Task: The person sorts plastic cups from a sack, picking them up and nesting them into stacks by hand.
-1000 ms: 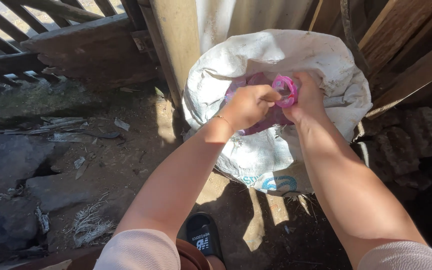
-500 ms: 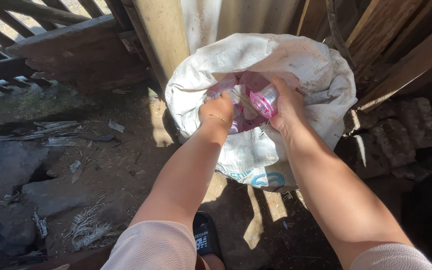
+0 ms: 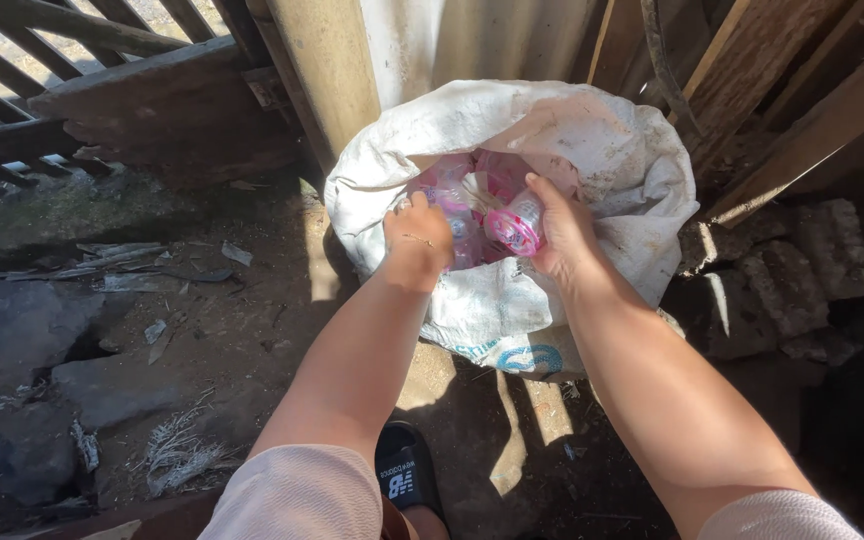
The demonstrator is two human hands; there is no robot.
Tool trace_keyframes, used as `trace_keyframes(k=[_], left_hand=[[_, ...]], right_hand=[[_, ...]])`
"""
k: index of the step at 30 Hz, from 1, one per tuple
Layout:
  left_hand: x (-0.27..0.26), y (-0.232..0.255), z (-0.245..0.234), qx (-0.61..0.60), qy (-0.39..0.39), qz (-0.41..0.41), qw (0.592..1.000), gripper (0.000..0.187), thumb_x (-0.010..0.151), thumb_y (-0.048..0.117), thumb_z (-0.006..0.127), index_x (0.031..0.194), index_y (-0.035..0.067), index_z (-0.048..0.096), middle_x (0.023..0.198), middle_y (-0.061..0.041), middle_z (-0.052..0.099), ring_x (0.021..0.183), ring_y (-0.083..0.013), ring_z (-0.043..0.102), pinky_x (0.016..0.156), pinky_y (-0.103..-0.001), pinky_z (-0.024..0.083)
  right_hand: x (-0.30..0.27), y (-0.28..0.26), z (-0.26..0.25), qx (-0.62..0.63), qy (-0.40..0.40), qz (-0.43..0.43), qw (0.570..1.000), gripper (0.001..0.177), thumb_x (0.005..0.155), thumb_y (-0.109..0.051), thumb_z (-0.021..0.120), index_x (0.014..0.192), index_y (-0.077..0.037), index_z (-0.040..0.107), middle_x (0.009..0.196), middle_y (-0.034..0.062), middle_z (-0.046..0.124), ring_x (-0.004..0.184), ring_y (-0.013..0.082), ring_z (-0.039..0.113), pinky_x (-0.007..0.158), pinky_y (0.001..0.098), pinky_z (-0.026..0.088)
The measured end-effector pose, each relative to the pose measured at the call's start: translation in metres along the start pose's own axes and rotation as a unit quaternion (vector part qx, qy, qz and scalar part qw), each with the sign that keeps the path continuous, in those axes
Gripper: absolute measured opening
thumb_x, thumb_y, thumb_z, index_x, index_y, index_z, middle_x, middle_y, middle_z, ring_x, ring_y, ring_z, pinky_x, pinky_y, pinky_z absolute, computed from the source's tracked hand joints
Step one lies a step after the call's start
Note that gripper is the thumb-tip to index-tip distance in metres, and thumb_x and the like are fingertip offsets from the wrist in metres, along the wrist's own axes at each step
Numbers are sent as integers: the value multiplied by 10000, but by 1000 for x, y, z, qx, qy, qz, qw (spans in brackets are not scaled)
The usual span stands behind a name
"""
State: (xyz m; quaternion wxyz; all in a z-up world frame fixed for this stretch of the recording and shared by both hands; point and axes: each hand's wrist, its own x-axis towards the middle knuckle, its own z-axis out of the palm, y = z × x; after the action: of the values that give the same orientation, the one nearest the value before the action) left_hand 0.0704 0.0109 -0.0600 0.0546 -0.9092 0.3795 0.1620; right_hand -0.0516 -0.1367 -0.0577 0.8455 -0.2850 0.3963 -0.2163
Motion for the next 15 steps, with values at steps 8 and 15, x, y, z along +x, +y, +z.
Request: trace_keyframes(k=[8,15], left_hand=[[34,-5,17,-18,206,54,977,251,883,212,733,1080,57,729,1214,-158,607,1057,-314,661,891,-461,540],[17,-11,-67,-536,215,68,814,478,899,425,685,1036,-32,711,1040,-198,724,889,-297,724,802,-394,603]], right_hand=[[-5,-13,-14,-43,-58,41,997,366,861,-235,780,1133,-58,611,927,108,657,788,258,678,744,478,603],[-50,-42,-6,-91,-267,64,957,501,826,-221,732,1273,-90,550,1189,125,697,808,311,709,732,522,613]])
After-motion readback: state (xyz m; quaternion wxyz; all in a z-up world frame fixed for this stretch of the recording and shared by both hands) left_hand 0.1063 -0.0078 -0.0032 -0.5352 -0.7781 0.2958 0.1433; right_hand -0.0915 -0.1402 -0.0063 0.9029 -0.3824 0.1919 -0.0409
